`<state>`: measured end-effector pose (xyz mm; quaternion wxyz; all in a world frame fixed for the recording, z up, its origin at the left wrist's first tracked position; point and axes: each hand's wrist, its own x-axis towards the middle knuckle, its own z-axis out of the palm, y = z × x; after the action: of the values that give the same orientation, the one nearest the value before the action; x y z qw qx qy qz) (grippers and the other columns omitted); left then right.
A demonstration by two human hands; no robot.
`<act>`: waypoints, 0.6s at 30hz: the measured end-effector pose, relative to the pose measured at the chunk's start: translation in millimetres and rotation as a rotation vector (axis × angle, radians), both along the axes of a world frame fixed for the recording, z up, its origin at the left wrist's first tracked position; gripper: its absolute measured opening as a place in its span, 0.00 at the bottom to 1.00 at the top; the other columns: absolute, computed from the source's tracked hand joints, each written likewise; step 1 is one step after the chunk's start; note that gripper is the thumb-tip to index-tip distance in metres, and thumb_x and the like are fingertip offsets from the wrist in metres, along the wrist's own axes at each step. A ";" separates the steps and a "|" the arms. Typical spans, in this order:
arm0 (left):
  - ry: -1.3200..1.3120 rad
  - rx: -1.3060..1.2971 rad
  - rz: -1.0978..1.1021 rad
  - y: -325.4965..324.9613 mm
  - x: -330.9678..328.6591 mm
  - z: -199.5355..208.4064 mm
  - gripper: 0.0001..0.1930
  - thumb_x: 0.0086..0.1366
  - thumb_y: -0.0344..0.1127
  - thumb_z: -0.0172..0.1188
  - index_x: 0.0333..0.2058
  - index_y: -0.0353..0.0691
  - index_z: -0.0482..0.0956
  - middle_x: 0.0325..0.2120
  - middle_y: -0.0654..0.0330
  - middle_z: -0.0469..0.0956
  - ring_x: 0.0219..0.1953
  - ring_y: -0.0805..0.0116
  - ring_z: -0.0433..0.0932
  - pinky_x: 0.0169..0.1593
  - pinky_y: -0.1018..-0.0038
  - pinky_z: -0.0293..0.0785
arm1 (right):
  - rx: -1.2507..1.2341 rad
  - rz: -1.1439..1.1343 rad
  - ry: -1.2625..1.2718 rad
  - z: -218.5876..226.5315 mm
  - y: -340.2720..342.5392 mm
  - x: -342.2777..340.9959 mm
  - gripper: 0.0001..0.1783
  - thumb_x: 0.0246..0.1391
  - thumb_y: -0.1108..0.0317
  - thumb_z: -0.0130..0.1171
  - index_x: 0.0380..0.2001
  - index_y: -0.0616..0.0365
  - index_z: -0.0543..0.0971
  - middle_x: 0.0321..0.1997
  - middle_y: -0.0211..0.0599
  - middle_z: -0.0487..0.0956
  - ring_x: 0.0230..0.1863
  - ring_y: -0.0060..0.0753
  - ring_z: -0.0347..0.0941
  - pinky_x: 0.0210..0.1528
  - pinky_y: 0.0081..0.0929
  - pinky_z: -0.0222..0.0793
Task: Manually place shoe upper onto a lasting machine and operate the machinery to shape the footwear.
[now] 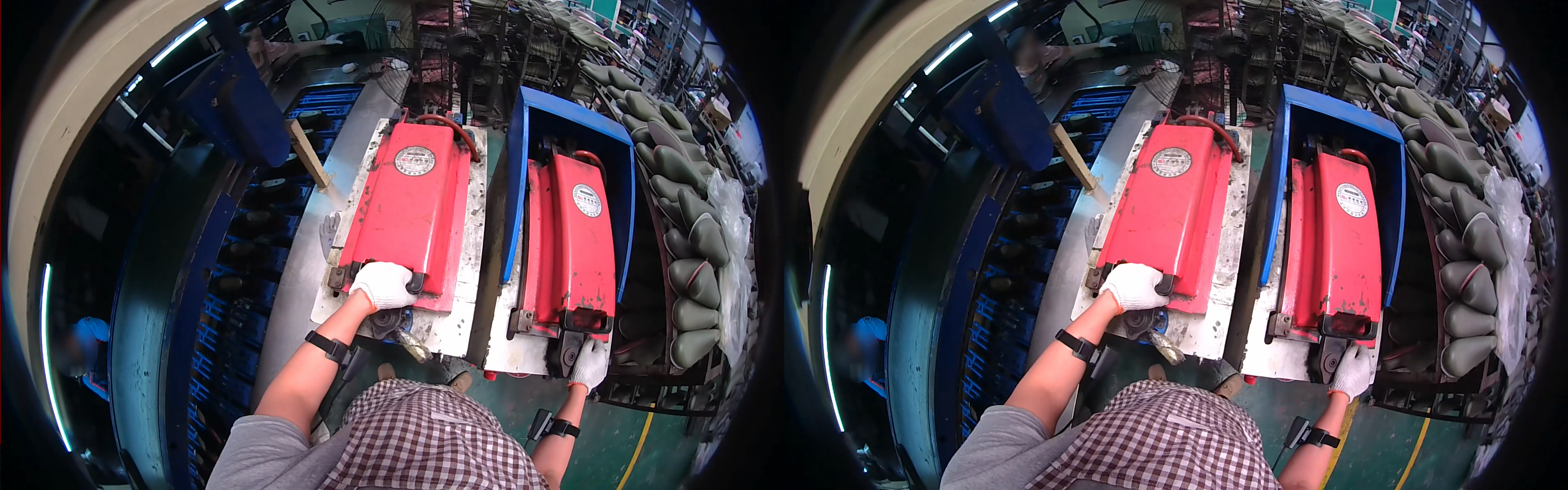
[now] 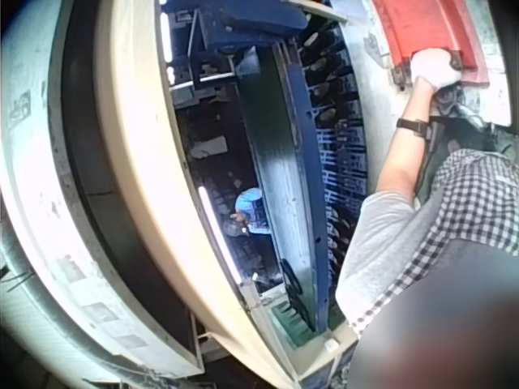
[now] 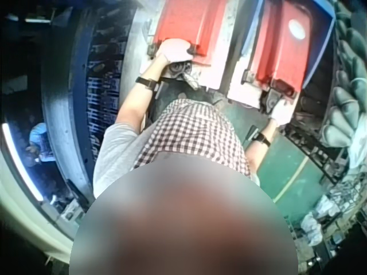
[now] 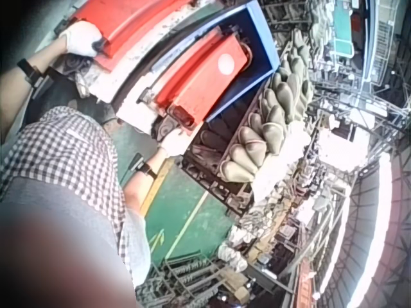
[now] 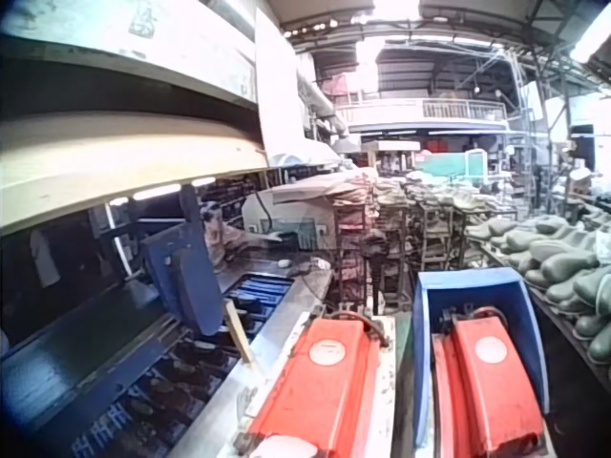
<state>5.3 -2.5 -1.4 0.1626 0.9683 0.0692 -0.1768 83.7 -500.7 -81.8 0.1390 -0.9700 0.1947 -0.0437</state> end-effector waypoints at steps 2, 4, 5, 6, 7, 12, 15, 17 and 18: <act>-0.004 -0.004 0.001 -0.3 -0.1 1.0 0.20 0.56 0.54 0.62 0.34 0.44 0.89 0.32 0.48 0.86 0.38 0.48 0.87 0.46 0.57 0.82 | -0.001 -0.003 0.012 0.2 -0.4 0.2 0.23 0.65 0.47 0.52 0.43 0.55 0.83 0.43 0.59 0.83 0.45 0.65 0.79 0.46 0.55 0.73; 0.004 0.001 -0.001 -0.5 -0.3 2.0 0.20 0.56 0.54 0.62 0.33 0.44 0.89 0.32 0.48 0.86 0.38 0.48 0.86 0.46 0.57 0.81 | -0.005 0.011 0.009 -0.1 -0.6 0.4 0.23 0.65 0.47 0.52 0.43 0.55 0.83 0.43 0.59 0.83 0.45 0.65 0.79 0.46 0.55 0.73; -0.004 0.000 -0.003 -0.6 -0.4 2.4 0.20 0.56 0.54 0.62 0.33 0.44 0.89 0.32 0.48 0.86 0.38 0.48 0.86 0.46 0.57 0.81 | 0.006 0.002 0.015 -0.2 -0.7 0.6 0.23 0.65 0.46 0.52 0.43 0.55 0.83 0.43 0.59 0.83 0.46 0.65 0.79 0.46 0.55 0.73; -0.008 -0.003 0.000 -0.8 -0.5 2.7 0.20 0.56 0.54 0.62 0.33 0.45 0.89 0.32 0.48 0.86 0.38 0.48 0.86 0.46 0.57 0.81 | 0.001 0.015 0.010 -0.2 -0.6 0.8 0.23 0.65 0.46 0.52 0.43 0.55 0.83 0.43 0.59 0.83 0.46 0.65 0.79 0.46 0.55 0.73; -0.004 -0.006 0.005 -0.9 -0.5 3.0 0.19 0.55 0.54 0.62 0.33 0.45 0.89 0.32 0.48 0.86 0.38 0.48 0.86 0.46 0.57 0.81 | -0.004 0.008 0.019 0.0 -0.5 1.0 0.23 0.65 0.46 0.52 0.43 0.54 0.83 0.43 0.59 0.83 0.46 0.65 0.79 0.46 0.55 0.73; -0.011 -0.009 0.007 -1.2 -0.5 2.9 0.19 0.55 0.54 0.62 0.33 0.45 0.89 0.32 0.48 0.86 0.38 0.48 0.87 0.45 0.57 0.82 | -0.018 0.011 0.021 1.8 0.3 0.8 0.23 0.65 0.46 0.51 0.43 0.54 0.83 0.44 0.58 0.83 0.46 0.65 0.79 0.46 0.55 0.73; -0.010 -0.003 0.004 -1.1 -0.6 2.6 0.19 0.55 0.53 0.62 0.33 0.45 0.89 0.32 0.48 0.86 0.37 0.48 0.87 0.45 0.57 0.82 | 0.004 -0.010 0.032 0.5 0.7 -0.3 0.23 0.65 0.46 0.51 0.43 0.54 0.83 0.45 0.59 0.83 0.47 0.65 0.79 0.47 0.55 0.73; -0.013 0.003 0.002 -1.1 -0.7 2.5 0.19 0.55 0.53 0.62 0.33 0.45 0.89 0.32 0.48 0.86 0.37 0.48 0.87 0.45 0.57 0.82 | -0.049 0.017 -0.059 -1.5 1.1 -0.9 0.22 0.66 0.48 0.52 0.42 0.55 0.85 0.39 0.55 0.84 0.41 0.62 0.81 0.42 0.54 0.74; -0.020 0.002 0.002 -1.0 -0.7 2.3 0.19 0.55 0.53 0.62 0.33 0.45 0.89 0.31 0.48 0.86 0.37 0.48 0.87 0.45 0.57 0.82 | -0.050 0.017 -0.058 -2.4 1.1 -1.0 0.22 0.66 0.48 0.52 0.42 0.55 0.85 0.39 0.55 0.84 0.41 0.62 0.81 0.42 0.54 0.74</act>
<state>4.5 -3.5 1.0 0.1627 0.9700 0.0686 -0.1668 82.7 -499.6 -84.2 0.1209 -0.9731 0.1812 -0.0756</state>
